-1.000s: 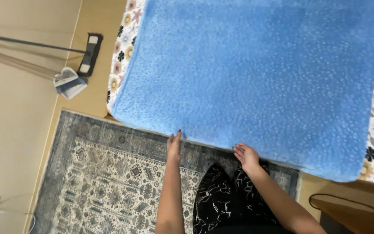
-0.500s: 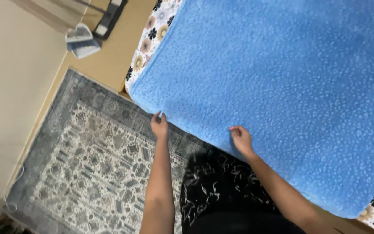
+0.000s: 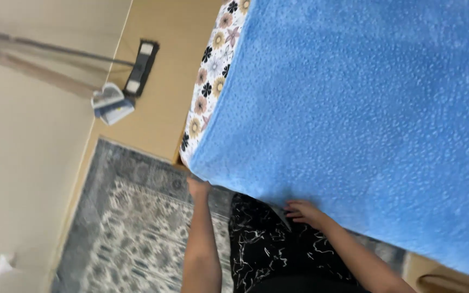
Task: The person spreads a blue blanket over a floral-patterned bedsheet, smoothing it out and tucking the edges under the mattress. They adjust the blanket from multiple sides to ensure it is flat and properly aligned.
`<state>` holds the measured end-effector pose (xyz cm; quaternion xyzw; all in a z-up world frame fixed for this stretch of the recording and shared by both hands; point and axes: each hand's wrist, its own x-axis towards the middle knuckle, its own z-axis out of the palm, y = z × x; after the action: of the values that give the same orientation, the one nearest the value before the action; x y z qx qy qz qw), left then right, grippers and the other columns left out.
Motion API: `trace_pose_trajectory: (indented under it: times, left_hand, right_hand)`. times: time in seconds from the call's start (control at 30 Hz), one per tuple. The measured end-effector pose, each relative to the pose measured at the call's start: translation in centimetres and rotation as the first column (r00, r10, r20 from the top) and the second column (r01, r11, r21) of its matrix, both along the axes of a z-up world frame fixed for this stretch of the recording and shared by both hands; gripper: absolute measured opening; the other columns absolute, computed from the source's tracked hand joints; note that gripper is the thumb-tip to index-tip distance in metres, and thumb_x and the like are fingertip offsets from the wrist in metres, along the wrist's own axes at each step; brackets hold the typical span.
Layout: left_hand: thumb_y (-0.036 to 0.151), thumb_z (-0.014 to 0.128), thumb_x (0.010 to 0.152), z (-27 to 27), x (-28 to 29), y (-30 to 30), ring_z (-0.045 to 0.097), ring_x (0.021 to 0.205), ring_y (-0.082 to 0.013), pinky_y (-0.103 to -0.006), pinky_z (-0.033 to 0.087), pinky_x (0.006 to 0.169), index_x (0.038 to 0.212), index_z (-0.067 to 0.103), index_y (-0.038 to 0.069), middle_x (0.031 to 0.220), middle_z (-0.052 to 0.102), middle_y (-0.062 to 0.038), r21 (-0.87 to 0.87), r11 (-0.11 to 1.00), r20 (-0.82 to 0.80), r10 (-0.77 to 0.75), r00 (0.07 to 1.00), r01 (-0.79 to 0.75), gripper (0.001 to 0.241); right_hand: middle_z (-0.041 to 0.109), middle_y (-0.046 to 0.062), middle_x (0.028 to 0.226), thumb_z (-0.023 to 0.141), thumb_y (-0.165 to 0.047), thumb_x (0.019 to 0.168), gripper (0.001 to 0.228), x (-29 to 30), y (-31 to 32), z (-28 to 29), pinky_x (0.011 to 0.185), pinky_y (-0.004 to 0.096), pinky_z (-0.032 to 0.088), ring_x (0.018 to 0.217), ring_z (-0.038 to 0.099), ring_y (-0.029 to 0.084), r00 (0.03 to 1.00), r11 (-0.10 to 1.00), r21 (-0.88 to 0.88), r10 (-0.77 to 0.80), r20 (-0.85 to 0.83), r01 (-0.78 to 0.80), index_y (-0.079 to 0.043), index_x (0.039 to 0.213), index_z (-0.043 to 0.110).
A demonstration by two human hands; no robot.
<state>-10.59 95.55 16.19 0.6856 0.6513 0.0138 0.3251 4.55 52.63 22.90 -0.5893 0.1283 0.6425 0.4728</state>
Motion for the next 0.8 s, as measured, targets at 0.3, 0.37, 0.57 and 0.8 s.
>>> trace_pose_trajectory:
  times: [0.3,0.37,0.57,0.8]
  left_hand:
    - [0.028,0.101,0.058,-6.8,-1.3,9.6,0.062,0.118,-0.0385,-0.0451,0.052,0.097,0.144,0.034,-0.006,0.131,0.060,-0.025,-0.126,0.829,0.127,-0.532,0.837,0.545,0.114]
    - [0.030,0.102,0.060,-7.5,-2.1,10.4,0.064,0.112,-0.0365,-0.0452,0.053,0.092,0.140,0.038,-0.008,0.126,0.062,-0.024,-0.083,0.758,0.218,-0.620,0.754,0.647,0.109]
    - [0.048,0.094,0.069,-7.8,-3.4,12.8,0.062,0.072,-0.0189,-0.0366,0.053,0.064,0.090,0.059,0.000,0.080,0.066,-0.013,-0.268,0.715,0.069,-0.654,0.754,0.645,0.063]
    - [0.050,0.088,0.078,-4.0,-2.7,12.9,0.072,0.068,-0.0223,-0.0368,0.056,0.062,0.081,0.066,-0.003,0.076,0.074,-0.017,-0.394,0.555,-0.015,-0.801,0.599,0.732,0.058]
  right_hand:
    - [0.058,0.010,0.147,0.051,-0.031,0.103,0.058,-11.4,7.8,-1.5,0.107,0.046,0.050,0.128,0.061,0.031,0.713,0.735,-0.187,-0.678,-0.181,0.652,-0.015,0.157,0.039]
    - [0.057,0.010,0.146,0.051,-0.029,0.103,0.057,-11.9,9.3,-2.3,0.107,0.046,0.050,0.129,0.061,0.032,0.619,0.644,-0.212,-0.765,-0.178,0.735,-0.015,0.156,0.039]
    - [0.058,0.019,0.135,0.055,-0.008,0.101,0.043,-11.6,13.0,-7.4,0.103,0.048,0.051,0.124,0.061,0.035,0.435,0.435,-0.038,-0.900,-0.021,0.900,-0.001,0.142,0.046]
    - [0.054,0.014,0.137,0.048,0.004,0.098,0.053,-12.2,13.8,-8.9,0.100,0.050,0.054,0.118,0.060,0.033,0.198,0.191,-0.128,-0.980,0.036,0.973,-0.015,0.146,0.041]
